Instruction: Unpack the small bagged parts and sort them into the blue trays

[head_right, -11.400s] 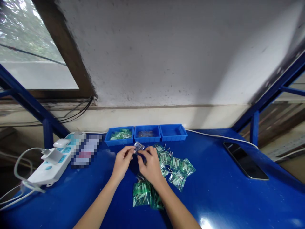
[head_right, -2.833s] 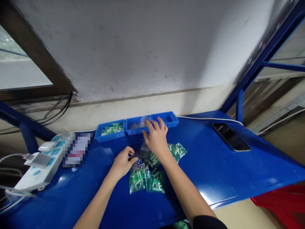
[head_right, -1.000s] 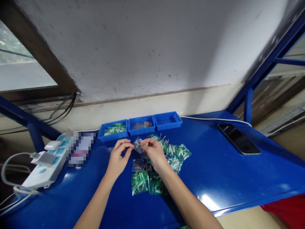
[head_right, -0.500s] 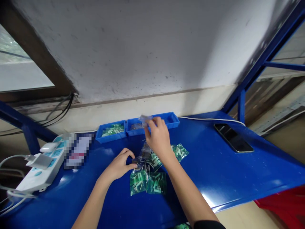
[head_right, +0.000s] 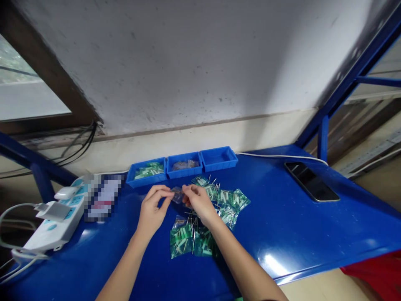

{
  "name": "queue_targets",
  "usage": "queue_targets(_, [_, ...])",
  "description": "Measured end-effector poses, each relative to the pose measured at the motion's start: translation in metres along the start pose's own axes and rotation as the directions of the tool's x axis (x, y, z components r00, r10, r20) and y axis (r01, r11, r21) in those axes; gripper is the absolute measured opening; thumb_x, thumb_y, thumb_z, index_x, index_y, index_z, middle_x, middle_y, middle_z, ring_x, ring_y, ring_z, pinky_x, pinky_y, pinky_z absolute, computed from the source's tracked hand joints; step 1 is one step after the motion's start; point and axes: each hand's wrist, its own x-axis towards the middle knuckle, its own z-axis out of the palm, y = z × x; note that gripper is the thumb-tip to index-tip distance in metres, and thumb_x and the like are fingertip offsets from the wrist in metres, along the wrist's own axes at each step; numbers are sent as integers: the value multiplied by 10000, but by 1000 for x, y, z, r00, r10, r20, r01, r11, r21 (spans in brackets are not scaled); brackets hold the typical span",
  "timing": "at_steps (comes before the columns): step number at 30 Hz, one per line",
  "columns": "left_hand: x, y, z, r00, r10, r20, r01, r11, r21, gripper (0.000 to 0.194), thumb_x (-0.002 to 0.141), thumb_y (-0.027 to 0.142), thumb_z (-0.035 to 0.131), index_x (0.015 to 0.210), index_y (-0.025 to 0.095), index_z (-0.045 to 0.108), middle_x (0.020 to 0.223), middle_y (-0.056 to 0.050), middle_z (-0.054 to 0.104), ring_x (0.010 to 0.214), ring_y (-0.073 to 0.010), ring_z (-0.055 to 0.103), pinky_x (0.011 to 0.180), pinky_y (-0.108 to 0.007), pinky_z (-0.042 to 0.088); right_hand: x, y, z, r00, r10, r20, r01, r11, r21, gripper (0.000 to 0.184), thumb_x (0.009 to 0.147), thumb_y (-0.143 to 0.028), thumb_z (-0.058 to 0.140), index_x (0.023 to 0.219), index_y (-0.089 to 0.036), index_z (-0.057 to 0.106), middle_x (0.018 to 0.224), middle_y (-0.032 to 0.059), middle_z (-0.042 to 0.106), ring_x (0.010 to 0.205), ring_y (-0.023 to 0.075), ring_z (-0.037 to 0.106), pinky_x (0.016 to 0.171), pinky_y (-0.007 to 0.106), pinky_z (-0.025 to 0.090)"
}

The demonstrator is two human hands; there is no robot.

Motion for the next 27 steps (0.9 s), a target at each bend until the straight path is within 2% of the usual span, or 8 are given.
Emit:
queue_targets(4, [-3,3,5,999,34,28,-33,999,-5,221,838,107,464,715,201,623,946,-41,550,929,-167,573,834,-295,453,-2,-2,-2,997,-77,-15,78,996,49,228,693,-391,638,718,-177,564,541,-42,498,478,90,408,474,225,293])
queue_targets(10, [-1,0,6,995,-99,11,99,995,-5,193,831,146,465,747,191,633,865,-35,537,826,-163,567,776,-288,452,-6,2,0,968,-250,3,248,957,-150,153,760,-319,572,820,-180,592,661,-10,537,576,121,459,555,258,370])
queue_targets(12, [-1,1,6,980,-196,45,199,974,-105,162,843,219,493,816,190,650,881,-41,562,808,-163,567,744,-279,455,-8,3,2,912,-410,-21,383,867,-318,103,794,-267,528,788,-189,593,699,12,558,644,148,488,626,292,399])
queue_targets(15, [-2,2,9,913,-384,141,408,843,-351,260,870,379,486,844,167,635,813,-38,597,724,-148,561,632,-241,442,-13,4,5,751,-656,72,587,615,-527,114,805,-171,483,790,-202,593,772,37,584,816,195,502,776,352,404])
queue_targets(19, [-3,3,13,856,-492,157,501,716,-486,265,827,408,558,874,154,616,700,-9,586,615,-121,541,549,-213,413,-14,9,8,651,-735,191,667,434,-605,189,767,-94,469,821,-208,608,848,59,587,944,224,469,854,397,396])
queue_targets(21, [-3,3,13,884,-465,55,439,782,-443,225,811,364,589,907,164,618,750,-18,615,665,-133,571,580,-220,435,-13,10,7,682,-720,124,615,474,-630,193,740,-85,472,767,-205,621,847,68,573,951,234,462,848,404,394])
queue_targets(23, [-3,4,12,936,-348,-48,314,891,-329,164,818,316,580,890,178,629,827,-32,630,748,-151,594,631,-237,459,-11,9,7,775,-632,19,526,627,-575,152,747,-132,492,719,-202,624,803,60,570,900,231,480,824,394,395])
queue_targets(27, [-5,8,11,997,-23,-75,20,998,-53,128,839,211,529,808,198,652,919,-52,600,885,-179,587,764,-293,473,-7,4,7,961,-275,-12,271,954,-130,234,823,-353,490,693,-192,598,671,15,564,672,171,519,647,306,411])
